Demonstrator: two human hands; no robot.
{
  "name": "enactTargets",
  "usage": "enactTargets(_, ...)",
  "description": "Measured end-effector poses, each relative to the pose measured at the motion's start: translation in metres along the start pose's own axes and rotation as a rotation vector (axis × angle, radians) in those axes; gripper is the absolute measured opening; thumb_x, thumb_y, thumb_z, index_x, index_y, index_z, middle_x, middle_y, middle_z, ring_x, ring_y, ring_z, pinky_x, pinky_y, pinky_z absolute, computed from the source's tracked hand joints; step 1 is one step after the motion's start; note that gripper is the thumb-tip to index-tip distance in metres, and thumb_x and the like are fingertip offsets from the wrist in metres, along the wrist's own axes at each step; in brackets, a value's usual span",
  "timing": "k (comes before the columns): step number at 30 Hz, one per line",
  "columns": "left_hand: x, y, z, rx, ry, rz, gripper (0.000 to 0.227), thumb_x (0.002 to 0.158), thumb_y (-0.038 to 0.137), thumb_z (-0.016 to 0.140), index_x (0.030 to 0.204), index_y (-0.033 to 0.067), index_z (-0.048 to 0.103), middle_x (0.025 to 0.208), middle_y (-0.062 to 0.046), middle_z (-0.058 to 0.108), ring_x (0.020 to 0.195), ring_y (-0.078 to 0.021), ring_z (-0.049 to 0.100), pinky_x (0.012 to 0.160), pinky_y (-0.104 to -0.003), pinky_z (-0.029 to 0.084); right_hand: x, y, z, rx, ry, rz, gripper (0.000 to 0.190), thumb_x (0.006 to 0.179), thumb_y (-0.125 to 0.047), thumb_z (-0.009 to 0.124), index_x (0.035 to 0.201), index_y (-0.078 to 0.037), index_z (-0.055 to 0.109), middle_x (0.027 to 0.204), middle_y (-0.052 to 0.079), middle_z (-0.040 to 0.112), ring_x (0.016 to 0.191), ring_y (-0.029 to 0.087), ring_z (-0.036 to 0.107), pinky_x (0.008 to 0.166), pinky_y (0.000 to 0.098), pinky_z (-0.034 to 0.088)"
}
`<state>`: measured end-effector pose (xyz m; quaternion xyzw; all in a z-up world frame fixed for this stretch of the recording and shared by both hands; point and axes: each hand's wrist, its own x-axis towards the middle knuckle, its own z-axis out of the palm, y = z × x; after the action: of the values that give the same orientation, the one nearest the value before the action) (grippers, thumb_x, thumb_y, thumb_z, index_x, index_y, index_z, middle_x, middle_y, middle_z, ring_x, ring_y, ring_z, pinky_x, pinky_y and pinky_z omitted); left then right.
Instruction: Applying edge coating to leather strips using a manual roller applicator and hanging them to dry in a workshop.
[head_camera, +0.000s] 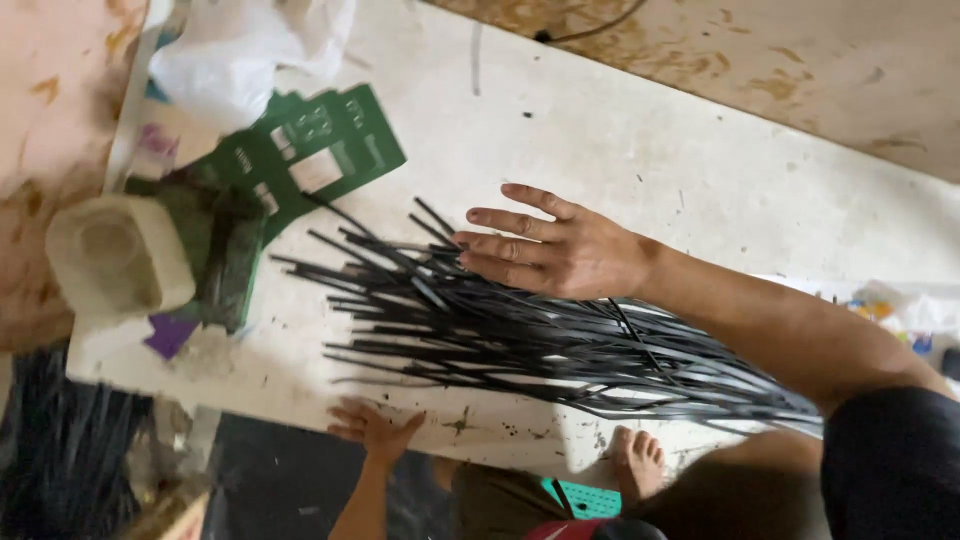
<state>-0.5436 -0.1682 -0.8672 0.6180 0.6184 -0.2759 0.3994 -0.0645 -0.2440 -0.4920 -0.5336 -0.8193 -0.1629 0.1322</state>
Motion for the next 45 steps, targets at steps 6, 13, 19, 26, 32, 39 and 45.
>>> enactTargets(6, 0.025, -0.023, 0.009, -0.032, 0.214, 0.298, 0.170, 0.046, 0.070, 0.085, 0.159, 0.0165, -0.031, 0.153, -0.015, -0.053, 0.135, -0.0488, -0.051, 0.112, -0.068, -0.021, -0.012, -0.050, -0.026, -0.128, 0.000, 0.095, 0.030, 0.111, -0.018, 0.066, 0.139, -0.008, 0.065, 0.147, 0.010, 0.062, 0.138, 0.028, 0.055, 0.118, 0.0473, 0.042)
enactTargets(13, 0.046, -0.026, 0.011, 0.337, 0.340, 0.516, 0.171, 0.051, 0.086, 0.078, 0.160, -0.0015, -0.020, 0.156, -0.044, -0.030, 0.136, -0.0714, -0.028, 0.111, -0.073, -0.007, 0.006, -0.150, 0.007, -0.192, 0.031, 0.220, 0.034, 0.115, -0.019, 0.064, 0.145, -0.006, 0.058, 0.151, 0.011, 0.058, 0.141, 0.027, 0.053, 0.121, 0.0465, 0.038)
enactTargets(19, 0.020, 0.015, -0.004, 0.397, 0.176, 0.217, 0.172, 0.056, 0.081, 0.086, 0.159, 0.0070, -0.031, 0.161, -0.033, -0.035, 0.146, -0.0575, -0.031, 0.120, -0.062, -0.009, 0.022, -0.175, 0.012, -0.239, 0.022, 0.202, 0.035, 0.115, -0.027, 0.065, 0.144, -0.007, 0.059, 0.149, 0.011, 0.060, 0.139, 0.028, 0.056, 0.118, 0.0473, 0.041)
enactTargets(26, -0.020, 0.013, -0.026, 0.066, 0.090, 0.436, 0.157, 0.071, 0.059, 0.090, 0.159, 0.0214, -0.034, 0.156, -0.028, -0.042, 0.133, -0.0709, -0.031, 0.109, -0.084, 0.007, 0.008, -0.242, 0.039, -0.234, 0.225, 0.342, 0.031, 0.108, -0.030, 0.056, 0.128, -0.014, 0.072, 0.134, 0.006, 0.072, 0.126, 0.024, 0.066, 0.111, 0.0450, 0.049)
enactTargets(32, -0.075, 0.074, 0.008, 0.260, 0.393, 1.230, 0.070, 0.102, 0.038, 0.058, 0.163, 0.0170, 0.031, 0.168, -0.021, 0.011, 0.149, -0.0612, -0.003, 0.106, -0.084, 0.007, -0.010, -0.285, 0.024, -0.215, 0.185, 0.395, 0.028, 0.103, -0.029, 0.067, 0.125, -0.012, 0.072, 0.126, 0.008, 0.074, 0.121, 0.025, 0.068, 0.111, 0.0452, 0.049)
enactTargets(39, -0.039, 0.154, 0.107, 0.484, 0.471, 1.721, 0.024, 0.084, 0.020, 0.077, 0.108, 0.0222, 0.073, 0.121, -0.001, 0.060, 0.125, -0.0296, 0.051, 0.090, -0.051, 0.045, -0.066, -0.313, 0.017, -0.178, 0.154, 0.456, 0.023, 0.100, -0.025, 0.071, 0.117, -0.010, 0.075, 0.115, 0.012, 0.076, 0.112, 0.027, 0.072, 0.104, 0.0446, 0.053)
enactTargets(45, -0.045, 0.168, 0.109, 0.656, 0.491, 1.774, 0.018, 0.086, 0.014, 0.073, 0.100, 0.0242, 0.074, 0.101, 0.000, 0.069, 0.116, -0.0256, 0.058, 0.092, -0.048, 0.043, -0.124, -0.317, 0.007, -0.132, 0.096, 0.471, 0.021, 0.098, -0.024, 0.074, 0.114, -0.010, 0.075, 0.107, 0.013, 0.076, 0.107, 0.027, 0.073, 0.098, 0.0423, 0.054)
